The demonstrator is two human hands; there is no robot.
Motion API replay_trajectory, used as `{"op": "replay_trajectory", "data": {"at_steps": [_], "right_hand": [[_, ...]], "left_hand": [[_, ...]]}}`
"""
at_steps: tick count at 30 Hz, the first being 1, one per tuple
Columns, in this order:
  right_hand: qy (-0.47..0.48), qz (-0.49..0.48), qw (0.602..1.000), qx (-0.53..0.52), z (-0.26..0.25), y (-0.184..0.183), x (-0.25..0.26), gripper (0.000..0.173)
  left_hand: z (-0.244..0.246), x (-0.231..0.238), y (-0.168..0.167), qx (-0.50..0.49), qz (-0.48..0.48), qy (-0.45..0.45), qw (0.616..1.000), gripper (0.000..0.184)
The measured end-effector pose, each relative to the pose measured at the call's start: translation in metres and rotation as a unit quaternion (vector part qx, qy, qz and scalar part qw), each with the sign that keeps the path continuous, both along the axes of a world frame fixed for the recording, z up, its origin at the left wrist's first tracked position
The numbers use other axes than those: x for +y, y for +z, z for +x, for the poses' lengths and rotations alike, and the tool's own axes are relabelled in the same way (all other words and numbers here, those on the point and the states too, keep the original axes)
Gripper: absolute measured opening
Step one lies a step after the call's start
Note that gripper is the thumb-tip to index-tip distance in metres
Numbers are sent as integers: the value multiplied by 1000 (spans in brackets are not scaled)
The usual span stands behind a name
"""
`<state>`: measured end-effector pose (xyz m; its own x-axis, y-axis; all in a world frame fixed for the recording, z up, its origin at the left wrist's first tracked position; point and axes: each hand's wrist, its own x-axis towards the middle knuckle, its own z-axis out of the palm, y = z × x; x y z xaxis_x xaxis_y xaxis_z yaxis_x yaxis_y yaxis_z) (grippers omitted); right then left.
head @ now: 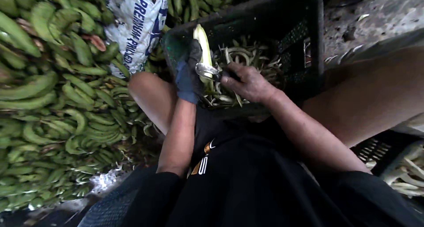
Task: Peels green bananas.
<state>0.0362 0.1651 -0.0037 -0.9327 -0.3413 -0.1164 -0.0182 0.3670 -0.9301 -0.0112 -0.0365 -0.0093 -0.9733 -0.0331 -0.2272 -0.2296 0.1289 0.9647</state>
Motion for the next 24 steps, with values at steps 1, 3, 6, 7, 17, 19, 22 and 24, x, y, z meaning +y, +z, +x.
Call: {"op": "replay_trajectory", "data": {"at_steps": [1,3,6,7,17,19,22,24], "right_hand": [[5,13,1000,-13,-5,-2,2,34],[-54,73,996,-14,-21,-13,17,40],[-125,156,980,7,-34,-20,38,50],[-129,164,978,18,-32,-18,37,50],[-224,161,960,-41,-34,-12,49,47],[-197,134,971,-20,-22,-10,35,46],[-129,92,987,10,-3,-19,5,45],[-95,72,993,28,5,-24,-11,43]], "left_hand": [[-2,0,2,-41,106,-22,993,29],[1,-4,-2,-154,294,-118,936,29],[2,-17,-19,-283,467,-241,803,38],[3,-20,-21,-293,479,-250,789,39],[15,9,-1,-165,198,-192,947,40],[9,15,-8,-95,217,-91,967,38],[-9,21,-9,28,235,23,971,29],[-20,22,-12,59,294,67,952,29]]}}
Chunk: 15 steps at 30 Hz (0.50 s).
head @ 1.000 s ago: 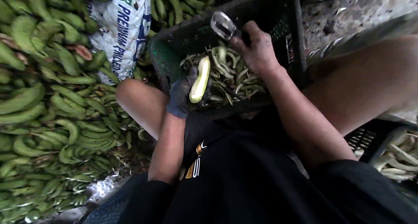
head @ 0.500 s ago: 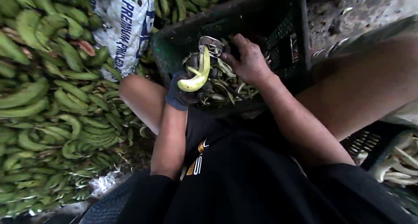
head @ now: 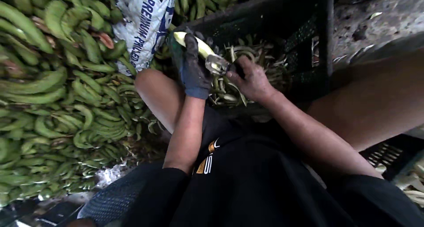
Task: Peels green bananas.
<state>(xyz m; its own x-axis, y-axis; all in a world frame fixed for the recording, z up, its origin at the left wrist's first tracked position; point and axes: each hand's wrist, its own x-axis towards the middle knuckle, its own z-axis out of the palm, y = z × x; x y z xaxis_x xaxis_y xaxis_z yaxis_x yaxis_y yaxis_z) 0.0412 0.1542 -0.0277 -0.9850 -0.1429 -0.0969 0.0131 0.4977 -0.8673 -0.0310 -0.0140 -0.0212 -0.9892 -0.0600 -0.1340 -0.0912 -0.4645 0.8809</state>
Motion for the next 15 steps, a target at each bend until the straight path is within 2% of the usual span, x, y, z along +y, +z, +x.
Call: {"op": "replay_trajectory", "data": {"at_steps": [2,6,11,15], "right_hand": [[17,14,1000,-4,4,-1,-11,44],[-1,59,998,-37,-2,-1,-21,48],[-32,17,999,-23,-17,-3,-18,43],[-10,21,1000,8,-9,-3,-19,42]], "left_hand": [[0,-3,-2,-1,16,50,999,34],[6,-4,2,-43,-30,125,991,43],[10,6,-4,-21,91,7,996,39],[5,-3,-6,-10,68,-16,997,38]]}}
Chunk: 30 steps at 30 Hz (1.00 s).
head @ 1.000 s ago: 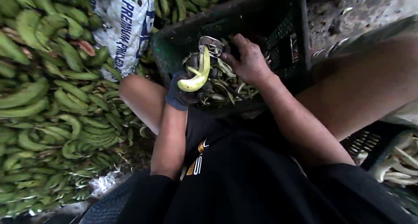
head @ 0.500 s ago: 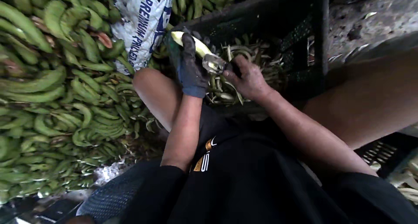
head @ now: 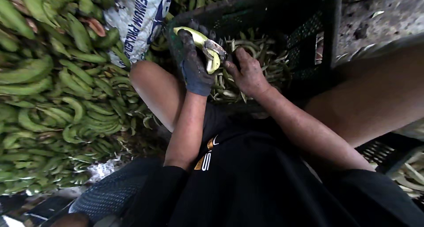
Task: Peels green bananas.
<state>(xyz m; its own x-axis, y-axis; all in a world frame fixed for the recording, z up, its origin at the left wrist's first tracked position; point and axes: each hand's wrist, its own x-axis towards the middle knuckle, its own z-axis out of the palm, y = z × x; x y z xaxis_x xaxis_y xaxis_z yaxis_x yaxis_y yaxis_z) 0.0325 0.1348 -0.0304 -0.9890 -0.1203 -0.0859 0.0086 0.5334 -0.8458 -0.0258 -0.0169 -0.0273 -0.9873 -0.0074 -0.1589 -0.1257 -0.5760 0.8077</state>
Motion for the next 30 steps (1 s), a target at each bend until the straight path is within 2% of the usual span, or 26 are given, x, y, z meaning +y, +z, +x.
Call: {"op": "replay_trajectory", "data": {"at_steps": [2,6,8,11,12,14,15,18,22,24,26,30], "right_hand": [[15,14,1000,-4,-1,-3,0,43],[-1,11,999,-46,-17,-10,14,42],[-14,-2,999,-52,-22,-12,24,40],[-22,-19,997,-66,-26,-14,36,38],[-35,-20,996,-81,-29,-16,40,40],[-73,-5,990,-121,-36,-21,53,44],[-88,8,986,-142,-38,-23,61,46],[-128,24,982,-139,-38,-22,75,43],[-84,-12,994,-74,-20,-15,55,43],[-48,-41,996,-61,-11,-13,37,42],[-16,-49,997,-52,-3,-17,21,43],[15,-38,998,-51,3,-27,0,46]], "left_hand": [[-1,-4,0,-31,-53,7,998,36],[2,-2,-1,-49,-136,-67,987,35],[6,0,2,-74,-123,-137,980,34],[7,-9,-6,-122,-49,-248,960,31],[10,-12,-7,-118,-69,-285,949,30],[23,-19,-6,-56,-200,-362,909,29],[30,-13,3,-57,-245,-365,896,28],[29,6,13,-88,-221,-274,932,34],[3,0,-6,-123,-46,-90,987,36],[-2,-6,-6,-120,27,-18,992,35],[1,-14,-9,-123,70,14,990,39],[4,-23,-11,-134,70,81,985,35]]}}
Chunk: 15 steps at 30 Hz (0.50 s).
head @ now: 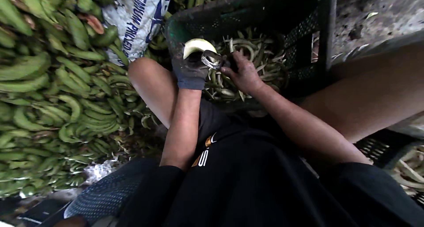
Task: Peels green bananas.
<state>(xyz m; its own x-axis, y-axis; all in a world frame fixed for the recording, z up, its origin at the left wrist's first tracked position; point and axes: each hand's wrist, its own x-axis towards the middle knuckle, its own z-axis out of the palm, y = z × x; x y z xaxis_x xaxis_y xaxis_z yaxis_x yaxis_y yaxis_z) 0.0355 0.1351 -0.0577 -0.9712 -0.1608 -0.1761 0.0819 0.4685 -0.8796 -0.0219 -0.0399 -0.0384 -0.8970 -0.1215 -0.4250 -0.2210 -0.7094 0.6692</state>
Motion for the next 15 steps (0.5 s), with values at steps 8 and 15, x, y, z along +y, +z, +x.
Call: {"op": "replay_trajectory", "data": {"at_steps": [8,15], "right_hand": [[-35,18,999,26,-4,6,-7,40],[-12,9,1000,2,-11,14,11,38]], "left_hand": [[-4,2,-4,6,-93,19,995,38],[-2,19,7,87,-91,-133,983,33]]}}
